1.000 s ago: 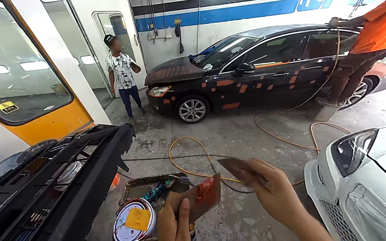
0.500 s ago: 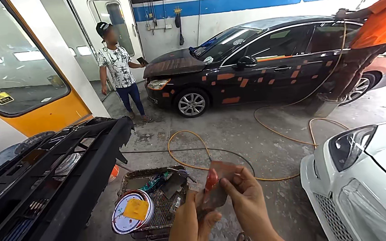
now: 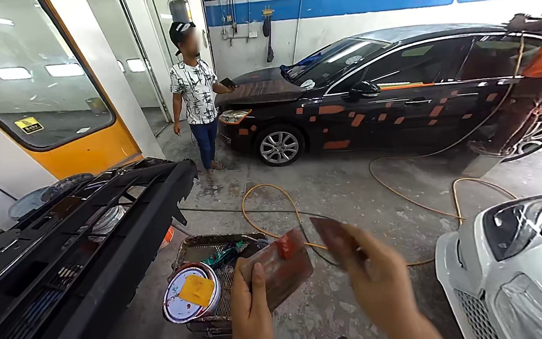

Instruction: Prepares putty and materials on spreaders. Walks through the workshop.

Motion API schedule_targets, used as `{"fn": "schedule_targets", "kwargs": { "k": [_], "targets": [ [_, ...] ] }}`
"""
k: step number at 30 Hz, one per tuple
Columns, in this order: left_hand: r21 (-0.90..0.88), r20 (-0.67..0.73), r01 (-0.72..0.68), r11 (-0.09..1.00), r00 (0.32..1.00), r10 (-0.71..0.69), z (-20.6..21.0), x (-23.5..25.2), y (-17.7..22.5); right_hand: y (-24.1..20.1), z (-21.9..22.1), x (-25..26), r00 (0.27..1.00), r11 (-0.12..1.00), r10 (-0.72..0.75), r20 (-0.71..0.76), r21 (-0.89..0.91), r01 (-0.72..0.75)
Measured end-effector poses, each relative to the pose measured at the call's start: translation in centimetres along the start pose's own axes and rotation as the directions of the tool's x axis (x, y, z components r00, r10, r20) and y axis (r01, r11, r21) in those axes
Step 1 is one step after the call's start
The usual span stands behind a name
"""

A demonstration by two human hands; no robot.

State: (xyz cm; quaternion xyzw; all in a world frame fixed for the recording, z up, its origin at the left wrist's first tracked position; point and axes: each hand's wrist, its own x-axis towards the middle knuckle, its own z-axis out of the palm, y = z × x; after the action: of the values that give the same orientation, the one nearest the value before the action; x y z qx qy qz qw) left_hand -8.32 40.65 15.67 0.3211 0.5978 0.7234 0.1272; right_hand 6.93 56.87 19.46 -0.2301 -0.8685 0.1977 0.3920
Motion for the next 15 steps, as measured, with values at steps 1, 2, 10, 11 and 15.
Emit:
{"fn": "schedule_targets", "kwargs": {
  "k": [1, 2, 10, 11, 15],
  "targets": [
    [-0.016, -0.030, 0.010, 1.000, 0.999, -0.011, 0.7, -0.3, 0.2, -1.5, 1.2, -1.2, 1.000, 0.998, 0.009, 0.030, 0.066, -0.011],
    [-0.022, -0.044, 0.004, 1.000, 0.999, -0.005, 1.2, -0.6, 0.3, -2.7, 2.3, -2.5, 0.998, 0.993, -0.015, 0.066, 0.118, 0.007],
    [-0.071, -0.062, -0.004, 0.997, 0.998, 0.000, 2.0, -0.8, 0.6, -3.5, 3.7, -3.7, 0.995, 0.991, -0.091, -0.033, 0.099, 0.094],
    [-0.083, -0.067, -0.010, 0.997, 0.998, 0.004, 1.8, -0.5, 0.5, -3.4, 3.4, -3.4, 0.995, 0.990, -0.097, -0.037, 0.098, 0.100],
    [-0.057, -0.080, 0.004, 0.998, 0.997, -0.008, 2.2, -1.1, 1.3, -2.9, 3.7, -2.7, 0.985, 0.995, -0.077, -0.154, 0.051, 0.086]
  ]
}}
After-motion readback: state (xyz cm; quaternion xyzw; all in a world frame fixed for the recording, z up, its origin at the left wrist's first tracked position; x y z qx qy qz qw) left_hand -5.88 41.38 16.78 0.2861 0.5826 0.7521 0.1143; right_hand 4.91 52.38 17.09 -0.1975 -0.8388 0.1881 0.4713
